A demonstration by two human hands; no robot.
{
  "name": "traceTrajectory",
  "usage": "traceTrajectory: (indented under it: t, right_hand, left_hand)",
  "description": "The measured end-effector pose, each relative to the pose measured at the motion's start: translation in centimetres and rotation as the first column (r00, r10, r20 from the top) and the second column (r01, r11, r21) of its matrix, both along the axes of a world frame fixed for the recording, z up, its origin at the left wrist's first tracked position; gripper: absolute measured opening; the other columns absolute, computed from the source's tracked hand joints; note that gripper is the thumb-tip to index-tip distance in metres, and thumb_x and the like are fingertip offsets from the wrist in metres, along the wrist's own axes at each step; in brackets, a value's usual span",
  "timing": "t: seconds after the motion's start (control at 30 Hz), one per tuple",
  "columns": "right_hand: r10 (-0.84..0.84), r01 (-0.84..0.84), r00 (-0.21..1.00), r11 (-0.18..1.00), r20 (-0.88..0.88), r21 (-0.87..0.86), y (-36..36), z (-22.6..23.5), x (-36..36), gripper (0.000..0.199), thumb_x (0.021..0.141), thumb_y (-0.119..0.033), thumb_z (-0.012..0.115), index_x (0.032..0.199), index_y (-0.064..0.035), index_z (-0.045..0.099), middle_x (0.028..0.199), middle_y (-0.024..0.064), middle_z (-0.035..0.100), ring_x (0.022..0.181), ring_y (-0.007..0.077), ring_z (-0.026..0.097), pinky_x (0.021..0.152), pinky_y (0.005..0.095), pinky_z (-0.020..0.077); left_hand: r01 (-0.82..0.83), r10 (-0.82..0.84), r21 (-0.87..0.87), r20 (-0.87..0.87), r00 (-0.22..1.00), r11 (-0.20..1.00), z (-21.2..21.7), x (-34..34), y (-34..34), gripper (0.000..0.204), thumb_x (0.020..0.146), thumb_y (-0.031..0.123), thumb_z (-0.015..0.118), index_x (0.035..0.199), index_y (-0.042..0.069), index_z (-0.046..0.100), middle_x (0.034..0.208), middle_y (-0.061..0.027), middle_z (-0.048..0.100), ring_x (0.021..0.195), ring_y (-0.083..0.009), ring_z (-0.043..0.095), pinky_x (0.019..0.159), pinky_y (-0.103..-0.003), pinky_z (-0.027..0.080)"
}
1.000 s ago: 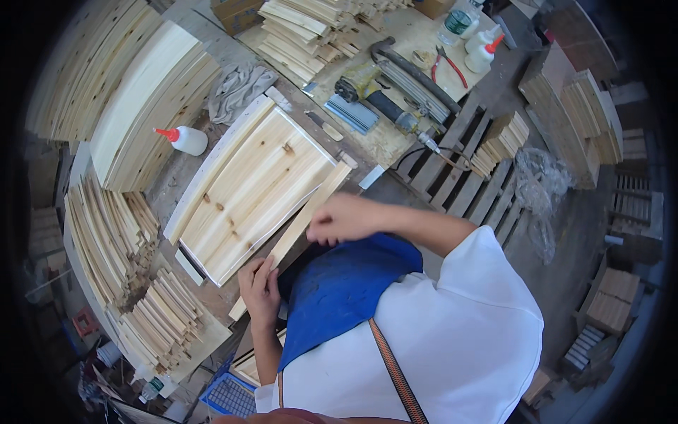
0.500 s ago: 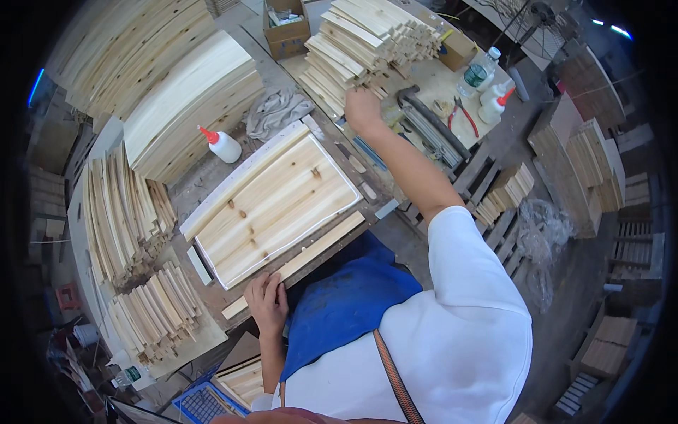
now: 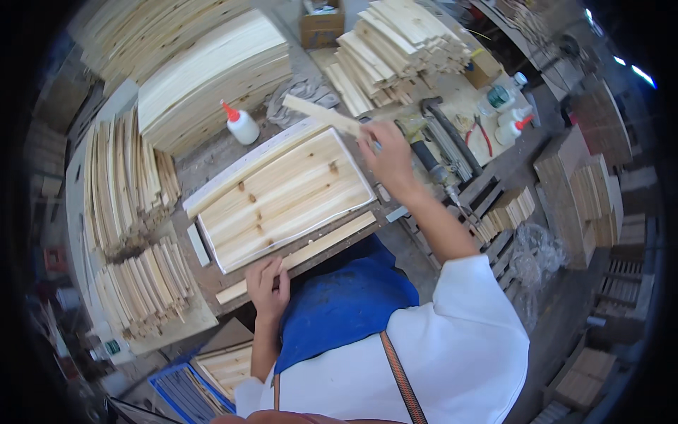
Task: Assembling wooden panels by applying glue and using a pneumatic nail gun to attach wooden strips.
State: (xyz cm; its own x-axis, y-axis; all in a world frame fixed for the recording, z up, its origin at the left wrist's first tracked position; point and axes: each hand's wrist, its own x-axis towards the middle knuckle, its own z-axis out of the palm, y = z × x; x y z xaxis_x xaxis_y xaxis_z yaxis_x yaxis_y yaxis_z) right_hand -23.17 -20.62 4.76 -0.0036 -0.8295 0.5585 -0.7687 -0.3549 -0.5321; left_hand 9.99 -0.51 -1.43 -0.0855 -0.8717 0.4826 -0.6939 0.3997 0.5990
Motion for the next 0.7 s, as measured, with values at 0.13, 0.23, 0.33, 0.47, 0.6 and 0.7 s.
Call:
traceTrajectory:
  t: [0.13, 0.23, 0.33, 0.47, 0.6, 0.7]
  right_hand:
    - [0.166, -0.173, 0.975, 0.984, 0.150, 0.031, 8.6, 0.3, 3.6, 0.025, 0.084, 0.000, 0.079, 0.108, -0.0028, 0.072, 0.103, 0.0133, 0.071, 0.087, 0.0297, 0.068, 0.077, 0.0365, 0.0563]
    - [0.232, -0.237, 0.956, 0.972, 0.178, 0.004, 12.1, -0.2, 4.5, 0.030, 0.080, 0.002, 0.082, 0.108, -0.0030, 0.072, 0.105, 0.0142, 0.071, 0.089, 0.0312, 0.069, 0.078, 0.0369, 0.0568]
    - [0.295, -0.294, 0.952, 0.956, 0.084, -0.023, 13.7, -0.6, 5.3, 0.035, 0.079, 0.001, 0.084, 0.111, -0.0033, 0.072, 0.110, 0.0165, 0.070, 0.091, 0.0293, 0.070, 0.081, 0.0354, 0.0570]
    - [0.307, -0.310, 0.949, 0.950, 0.066, 0.046, 14.4, 0.3, 5.7, 0.038, 0.077, 0.000, 0.085, 0.112, -0.0039, 0.071, 0.109, 0.0155, 0.070, 0.092, 0.0304, 0.069, 0.080, 0.0354, 0.0567]
    - [0.315, -0.316, 0.949, 0.946, 0.028, 0.071, 14.0, 2.3, 6.6, 0.043, 0.077, -0.002, 0.086, 0.116, -0.0043, 0.070, 0.106, 0.0141, 0.070, 0.091, 0.0306, 0.069, 0.078, 0.0350, 0.0561]
    - [0.302, -0.306, 0.952, 0.945, 0.049, 0.113, 14.0, 1.9, 7.6, 0.043, 0.077, -0.004, 0.086, 0.118, -0.0046, 0.071, 0.105, 0.0136, 0.069, 0.090, 0.0308, 0.069, 0.076, 0.0361, 0.0559]
  left_hand:
    - [0.173, 0.141, 0.465, -0.565, 0.813, 0.869, 3.1, -4.1, -3.1, 0.031, 0.096, 0.005, 0.071, 0.127, 0.005, 0.067, 0.115, -0.0104, 0.072, 0.101, -0.0237, 0.069, 0.090, -0.036, 0.055]
    - [0.462, 0.186, 0.352, -0.911, 0.367, 0.814, 4.7, -7.2, -7.1, 0.035, 0.105, 0.010, 0.063, 0.138, -0.001, 0.058, 0.113, -0.0108, 0.074, 0.104, -0.0166, 0.069, 0.091, -0.031, 0.056]
    - [0.494, 0.187, 0.331, -0.929, 0.319, 0.804, 4.5, -7.5, -9.2, 0.037, 0.107, 0.014, 0.061, 0.140, -0.003, 0.057, 0.114, -0.0133, 0.074, 0.102, -0.0177, 0.071, 0.090, -0.032, 0.058]
    - [0.525, 0.267, 0.382, -0.921, 0.283, 0.761, 4.8, -7.7, -9.7, 0.037, 0.109, 0.019, 0.058, 0.139, -0.003, 0.058, 0.117, -0.0157, 0.074, 0.098, -0.0195, 0.073, 0.087, -0.034, 0.060]
    - [0.567, 0.237, 0.429, -0.893, 0.382, 0.703, 4.6, -7.6, -9.7, 0.038, 0.110, 0.020, 0.056, 0.139, -0.003, 0.059, 0.115, -0.0159, 0.074, 0.094, -0.0185, 0.074, 0.083, -0.033, 0.061]
    - [0.606, 0.187, 0.467, -0.864, 0.468, 0.644, 4.1, -7.9, -9.3, 0.038, 0.111, 0.021, 0.055, 0.140, -0.003, 0.059, 0.115, -0.0164, 0.074, 0.094, -0.0182, 0.073, 0.083, -0.032, 0.061]
